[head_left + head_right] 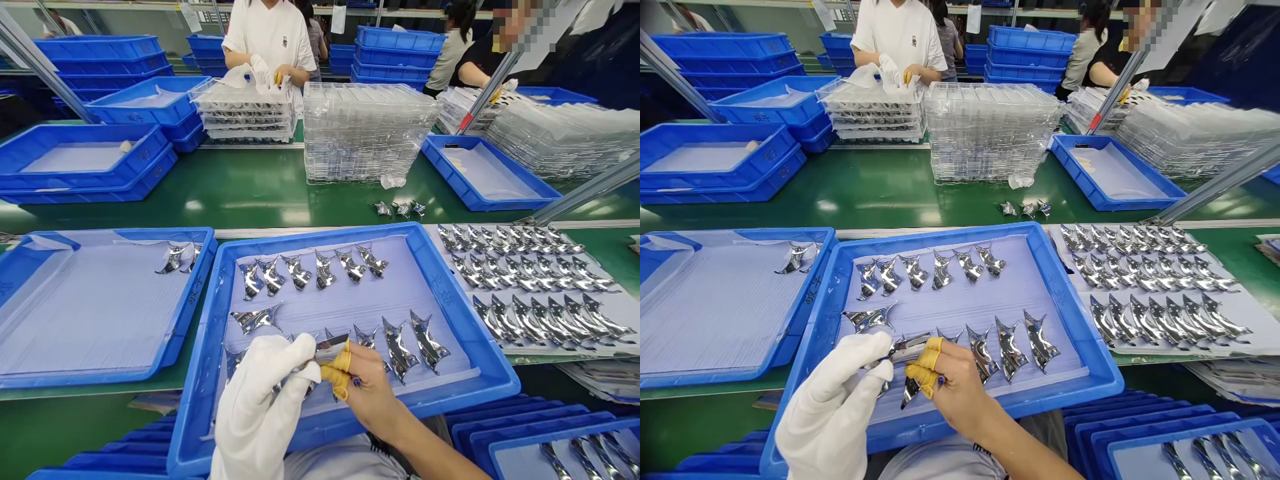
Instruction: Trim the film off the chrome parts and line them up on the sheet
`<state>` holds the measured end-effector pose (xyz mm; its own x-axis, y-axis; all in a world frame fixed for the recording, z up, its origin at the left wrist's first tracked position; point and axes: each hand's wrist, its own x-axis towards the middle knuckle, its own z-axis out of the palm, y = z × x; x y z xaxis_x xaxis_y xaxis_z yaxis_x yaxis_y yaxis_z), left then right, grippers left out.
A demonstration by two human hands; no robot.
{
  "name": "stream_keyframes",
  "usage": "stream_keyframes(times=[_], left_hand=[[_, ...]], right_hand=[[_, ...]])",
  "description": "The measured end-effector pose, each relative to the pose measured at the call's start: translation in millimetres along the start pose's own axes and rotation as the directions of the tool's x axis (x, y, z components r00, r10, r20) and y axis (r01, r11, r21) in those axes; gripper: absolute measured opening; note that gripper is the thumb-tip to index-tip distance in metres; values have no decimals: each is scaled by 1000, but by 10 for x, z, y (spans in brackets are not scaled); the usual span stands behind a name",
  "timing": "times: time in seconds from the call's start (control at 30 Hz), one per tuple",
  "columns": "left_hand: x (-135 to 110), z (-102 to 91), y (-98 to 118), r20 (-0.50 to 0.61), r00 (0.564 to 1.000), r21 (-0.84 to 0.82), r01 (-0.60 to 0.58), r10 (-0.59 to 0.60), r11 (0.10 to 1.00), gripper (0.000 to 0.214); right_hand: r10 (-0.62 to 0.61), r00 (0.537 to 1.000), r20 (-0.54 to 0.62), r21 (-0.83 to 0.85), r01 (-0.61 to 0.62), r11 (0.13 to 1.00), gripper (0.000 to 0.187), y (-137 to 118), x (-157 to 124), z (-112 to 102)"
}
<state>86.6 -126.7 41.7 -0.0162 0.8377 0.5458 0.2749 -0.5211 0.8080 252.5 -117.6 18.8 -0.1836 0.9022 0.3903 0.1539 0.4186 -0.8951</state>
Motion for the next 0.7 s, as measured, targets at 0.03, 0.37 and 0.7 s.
stream_keyframes(times=[0.03, 0.37, 0.7], left_hand=[[7, -8, 1, 17, 1000, -5, -13, 13, 1000, 47], [5, -2, 28, 2, 999, -7, 39, -39, 999, 45], [34, 167, 154, -101, 986, 24, 134, -131, 991, 33]], right_hand=[[7, 1000, 0, 11, -7, 1000, 37, -2, 5, -1], [54, 999, -9, 66, -53, 996, 44, 5, 4, 2], [143, 990, 14, 195, -143, 970, 50, 4, 3, -79]])
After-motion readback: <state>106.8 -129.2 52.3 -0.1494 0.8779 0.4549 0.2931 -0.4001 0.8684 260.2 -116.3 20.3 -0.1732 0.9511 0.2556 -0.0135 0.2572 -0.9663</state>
